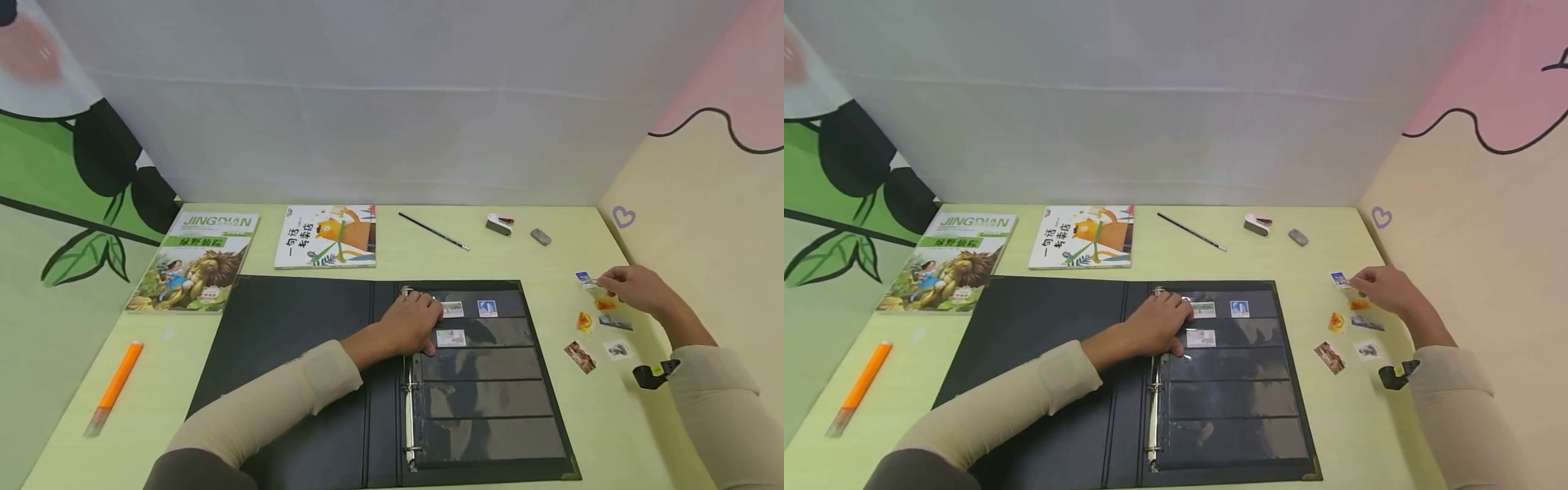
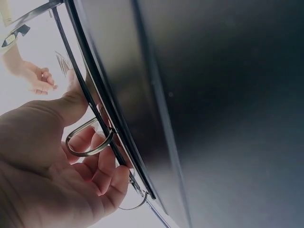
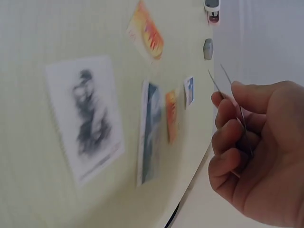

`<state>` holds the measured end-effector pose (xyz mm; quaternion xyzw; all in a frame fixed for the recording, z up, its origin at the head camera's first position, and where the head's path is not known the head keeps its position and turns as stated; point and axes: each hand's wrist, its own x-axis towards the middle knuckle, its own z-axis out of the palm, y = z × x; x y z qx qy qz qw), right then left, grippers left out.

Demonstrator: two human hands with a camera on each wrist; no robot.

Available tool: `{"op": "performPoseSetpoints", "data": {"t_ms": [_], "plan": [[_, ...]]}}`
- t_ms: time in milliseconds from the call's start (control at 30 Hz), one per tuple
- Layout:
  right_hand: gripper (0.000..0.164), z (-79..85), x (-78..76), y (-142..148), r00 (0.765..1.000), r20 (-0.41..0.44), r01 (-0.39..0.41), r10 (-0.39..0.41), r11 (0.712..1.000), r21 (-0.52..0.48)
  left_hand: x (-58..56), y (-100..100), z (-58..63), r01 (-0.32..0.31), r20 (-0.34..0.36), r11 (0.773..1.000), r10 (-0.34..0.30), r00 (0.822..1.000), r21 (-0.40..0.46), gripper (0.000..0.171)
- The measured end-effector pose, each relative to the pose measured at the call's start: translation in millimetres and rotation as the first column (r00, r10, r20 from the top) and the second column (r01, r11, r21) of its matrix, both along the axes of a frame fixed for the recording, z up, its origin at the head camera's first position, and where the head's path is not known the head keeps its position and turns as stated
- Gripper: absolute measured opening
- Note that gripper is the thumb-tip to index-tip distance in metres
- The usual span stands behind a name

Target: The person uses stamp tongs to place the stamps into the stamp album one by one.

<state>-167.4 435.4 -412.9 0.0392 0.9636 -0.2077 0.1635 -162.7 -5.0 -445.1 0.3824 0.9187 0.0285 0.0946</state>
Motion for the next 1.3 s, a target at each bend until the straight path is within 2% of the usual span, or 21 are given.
{"op": "performPoseSetpoints", "data": {"t_ms": [333,433,600,667,733,833,967,1067,1167,1300], "plan": [[0.043,-20.8,8.0,16,0.986,0.031,0.164,-0.165,0.986,0.023,0.1,2,2.5,-0.003,0.024,1.000,0.004,1.000,-0.019,0.056],[0.044,-27.7,6.2,13,0.979,-0.027,0.205,-0.204,0.978,0.030,0.8,2,2.5,-0.010,0.028,1.000,0.010,1.000,-0.020,0.056],[0.049,-29.1,6.1,7,0.944,-0.140,0.303,-0.298,0.953,0.016,2.3,3,1.1,-0.005,0.029,1.000,0.005,1.000,-0.015,0.056],[0.050,-25.6,5.7,3,0.943,-0.164,0.294,-0.290,0.956,0.000,2.6,3,0.8,-0.003,0.031,1.000,0.004,1.000,-0.015,0.056],[0.050,-21.5,3.2,-3,0.953,-0.185,0.244,-0.241,0.970,-0.010,2.4,3,0.8,-0.009,0.028,1.000,0.010,1.000,-0.016,0.056],[0.049,-13.8,-2.4,-17,0.975,-0.185,0.120,-0.123,0.992,-0.027,1.6,3,1.4,-0.018,0.021,1.000,0.019,1.000,-0.022,0.056],[0.040,-3.3,-10.6,-40,0.985,-0.167,-0.054,0.046,0.998,-0.044,1.2,2,1.7,-0.019,0.012,1.000,0.019,1.000,-0.022,0.056],[0.028,0.4,-17.7,-60,0.968,-0.181,-0.184,0.173,0.982,-0.043,1.4,2,1.1,-0.017,0.005,1.000,0.018,1.000,-0.022,0.057],[0.019,-2.1,-22.9,-82,0.940,-0.184,-0.297,0.286,0.954,-0.035,1.8,3,0.5,-0.015,0.006,1.000,0.015,1.000,-0.019,0.057],[0.012,-9.3,-28.1,-111,0.904,-0.166,-0.400,0.393,0.916,-0.012,2.2,3,0.8,-0.020,0.012,1.000,0.020,1.000,-0.017,0.057]]}}
